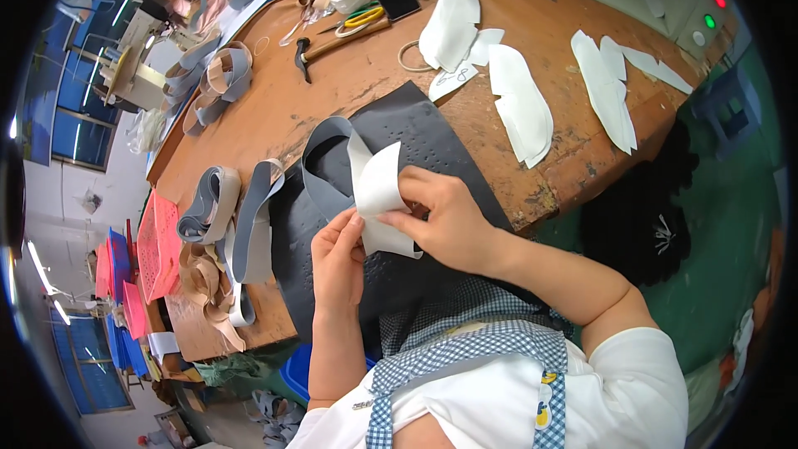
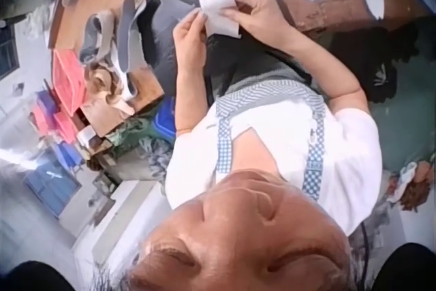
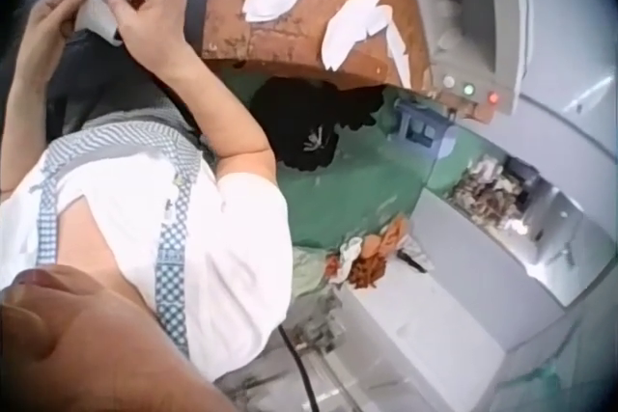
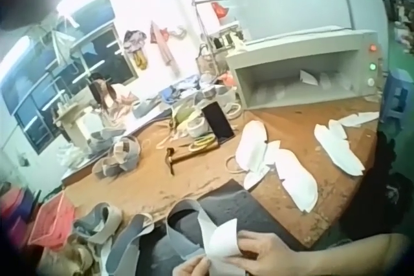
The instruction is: Manually assembling and preparing various leather and fabric components for shoe manufacturing at a workbench.
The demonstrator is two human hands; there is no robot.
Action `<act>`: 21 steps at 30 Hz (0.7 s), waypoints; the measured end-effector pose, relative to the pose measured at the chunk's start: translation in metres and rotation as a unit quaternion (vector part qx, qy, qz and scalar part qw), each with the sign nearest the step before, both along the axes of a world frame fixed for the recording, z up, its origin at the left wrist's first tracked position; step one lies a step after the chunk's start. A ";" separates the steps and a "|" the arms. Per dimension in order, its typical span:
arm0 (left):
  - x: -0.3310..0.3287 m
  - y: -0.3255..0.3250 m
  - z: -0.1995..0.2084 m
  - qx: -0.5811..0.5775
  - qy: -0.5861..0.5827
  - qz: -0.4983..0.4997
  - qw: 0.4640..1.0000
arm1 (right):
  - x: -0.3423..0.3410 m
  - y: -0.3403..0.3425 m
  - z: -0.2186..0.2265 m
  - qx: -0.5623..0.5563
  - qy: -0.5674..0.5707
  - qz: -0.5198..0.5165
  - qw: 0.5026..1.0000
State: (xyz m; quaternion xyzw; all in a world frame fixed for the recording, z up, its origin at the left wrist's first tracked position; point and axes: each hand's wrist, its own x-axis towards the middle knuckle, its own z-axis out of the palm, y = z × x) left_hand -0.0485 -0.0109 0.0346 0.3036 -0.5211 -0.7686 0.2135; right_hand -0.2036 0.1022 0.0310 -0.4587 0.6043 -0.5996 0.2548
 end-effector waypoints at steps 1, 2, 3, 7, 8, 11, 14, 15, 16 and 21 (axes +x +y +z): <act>-0.001 -0.001 -0.001 -0.001 0.002 0.006 1.000 | 0.005 0.003 0.002 -0.016 0.022 -0.007 1.000; -0.002 -0.001 -0.003 0.008 -0.002 0.016 1.000 | 0.008 0.005 0.001 -0.017 0.023 -0.001 1.000; -0.003 -0.002 -0.006 0.017 -0.005 0.027 0.999 | 0.009 0.006 0.000 -0.063 0.066 -0.033 0.995; 0.000 -0.004 -0.012 0.014 -0.009 0.031 0.999 | 0.012 0.007 0.010 -0.060 -0.036 -0.040 0.997; -0.001 -0.003 -0.009 0.001 -0.014 0.020 1.000 | 0.009 0.006 0.012 -0.015 -0.107 -0.026 0.994; -0.002 0.001 -0.005 -0.015 -0.018 0.004 1.000 | 0.003 0.000 0.003 -0.003 -0.146 -0.018 0.989; -0.002 0.002 -0.006 -0.018 -0.016 -0.003 1.000 | 0.001 -0.004 0.002 0.001 -0.160 -0.016 0.987; -0.002 0.003 -0.006 -0.019 -0.015 -0.006 1.000 | 0.002 -0.004 0.002 0.001 -0.154 -0.019 0.988; -0.002 0.003 -0.006 -0.019 -0.015 -0.006 1.000 | 0.002 -0.005 0.001 0.001 -0.154 -0.019 0.988; -0.001 0.003 -0.005 -0.011 -0.002 -0.005 1.000 | 0.004 -0.007 0.001 0.009 -0.115 -0.022 0.993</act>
